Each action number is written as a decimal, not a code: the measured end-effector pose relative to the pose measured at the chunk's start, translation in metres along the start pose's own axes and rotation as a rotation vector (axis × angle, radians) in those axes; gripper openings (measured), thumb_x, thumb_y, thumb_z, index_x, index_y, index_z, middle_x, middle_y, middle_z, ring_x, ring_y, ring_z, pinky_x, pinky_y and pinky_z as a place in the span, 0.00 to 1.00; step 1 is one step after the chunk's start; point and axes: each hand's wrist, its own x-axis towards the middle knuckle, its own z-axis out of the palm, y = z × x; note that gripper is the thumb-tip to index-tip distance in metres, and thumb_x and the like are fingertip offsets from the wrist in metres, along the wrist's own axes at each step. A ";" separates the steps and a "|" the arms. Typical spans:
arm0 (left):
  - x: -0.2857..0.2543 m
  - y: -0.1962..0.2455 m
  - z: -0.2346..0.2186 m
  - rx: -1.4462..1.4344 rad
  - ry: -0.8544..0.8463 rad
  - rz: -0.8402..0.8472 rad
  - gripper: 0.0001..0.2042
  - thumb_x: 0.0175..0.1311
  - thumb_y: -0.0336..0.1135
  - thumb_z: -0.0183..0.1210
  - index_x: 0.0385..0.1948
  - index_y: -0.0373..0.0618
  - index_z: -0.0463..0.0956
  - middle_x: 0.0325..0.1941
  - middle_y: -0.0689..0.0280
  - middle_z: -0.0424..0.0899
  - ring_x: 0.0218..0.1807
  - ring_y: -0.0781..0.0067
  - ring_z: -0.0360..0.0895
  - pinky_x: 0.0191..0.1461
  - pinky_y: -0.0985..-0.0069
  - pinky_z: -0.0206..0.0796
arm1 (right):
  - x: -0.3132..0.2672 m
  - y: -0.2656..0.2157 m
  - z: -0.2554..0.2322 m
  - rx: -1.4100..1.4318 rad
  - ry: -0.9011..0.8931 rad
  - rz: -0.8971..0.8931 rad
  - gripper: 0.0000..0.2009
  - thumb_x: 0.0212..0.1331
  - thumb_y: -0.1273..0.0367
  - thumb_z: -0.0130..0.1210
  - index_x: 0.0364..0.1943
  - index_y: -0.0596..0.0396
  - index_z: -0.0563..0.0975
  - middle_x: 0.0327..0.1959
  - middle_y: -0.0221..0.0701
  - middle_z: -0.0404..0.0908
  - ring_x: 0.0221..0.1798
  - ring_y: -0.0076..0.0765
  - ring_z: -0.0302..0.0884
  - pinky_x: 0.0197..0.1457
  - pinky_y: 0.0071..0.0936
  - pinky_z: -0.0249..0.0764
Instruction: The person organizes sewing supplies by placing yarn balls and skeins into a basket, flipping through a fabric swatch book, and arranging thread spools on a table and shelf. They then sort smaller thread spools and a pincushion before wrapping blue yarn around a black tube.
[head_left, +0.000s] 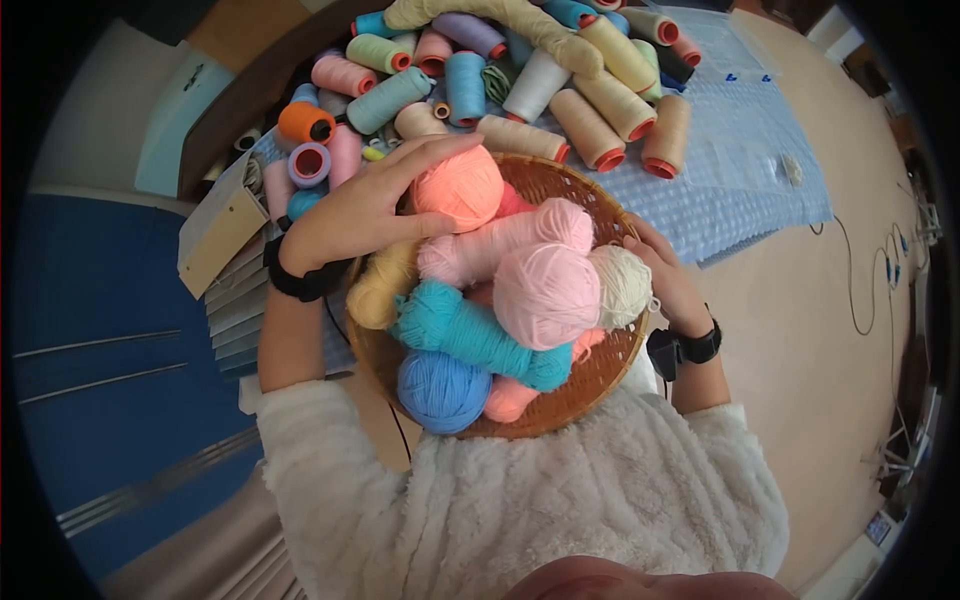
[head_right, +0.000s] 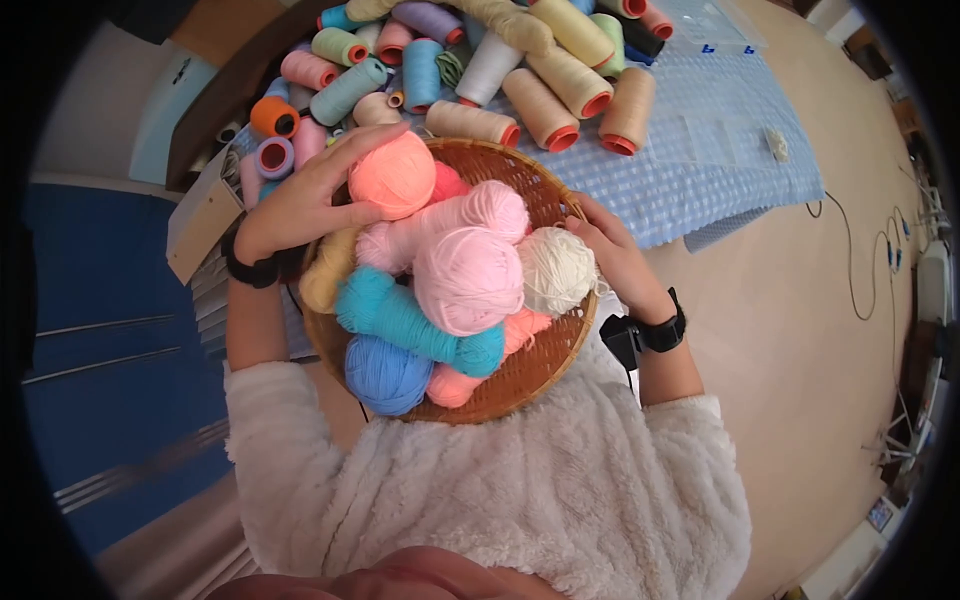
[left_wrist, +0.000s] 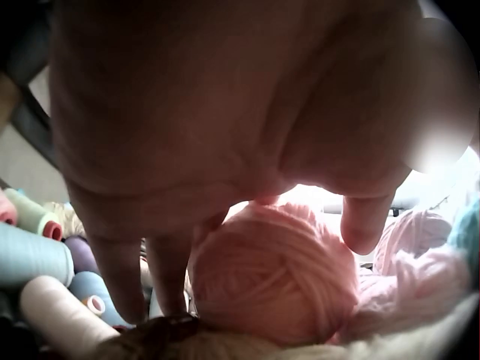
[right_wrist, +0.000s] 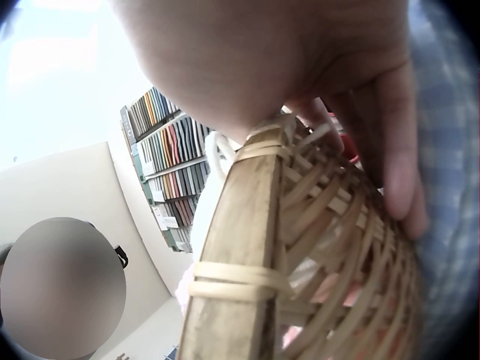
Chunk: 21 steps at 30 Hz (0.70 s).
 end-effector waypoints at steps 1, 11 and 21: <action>-0.004 0.001 -0.002 -0.003 0.042 0.012 0.42 0.59 0.39 0.69 0.75 0.45 0.57 0.76 0.58 0.63 0.78 0.61 0.56 0.80 0.65 0.47 | -0.002 -0.002 0.002 -0.012 0.024 0.005 0.20 0.75 0.65 0.48 0.66 0.60 0.70 0.54 0.28 0.79 0.56 0.21 0.74 0.61 0.23 0.70; 0.062 -0.030 -0.071 0.296 0.390 0.085 0.28 0.59 0.33 0.67 0.63 0.41 0.70 0.62 0.56 0.76 0.65 0.59 0.72 0.71 0.65 0.62 | 0.003 0.012 -0.006 0.010 0.068 0.042 0.23 0.74 0.65 0.50 0.69 0.60 0.68 0.55 0.29 0.80 0.56 0.22 0.75 0.60 0.22 0.71; 0.179 -0.144 -0.091 0.750 0.526 -0.160 0.28 0.55 0.38 0.65 0.60 0.44 0.73 0.66 0.51 0.70 0.66 0.45 0.68 0.71 0.48 0.55 | -0.008 -0.001 0.007 0.020 0.104 0.034 0.22 0.75 0.64 0.47 0.68 0.61 0.69 0.57 0.30 0.79 0.58 0.23 0.74 0.63 0.23 0.69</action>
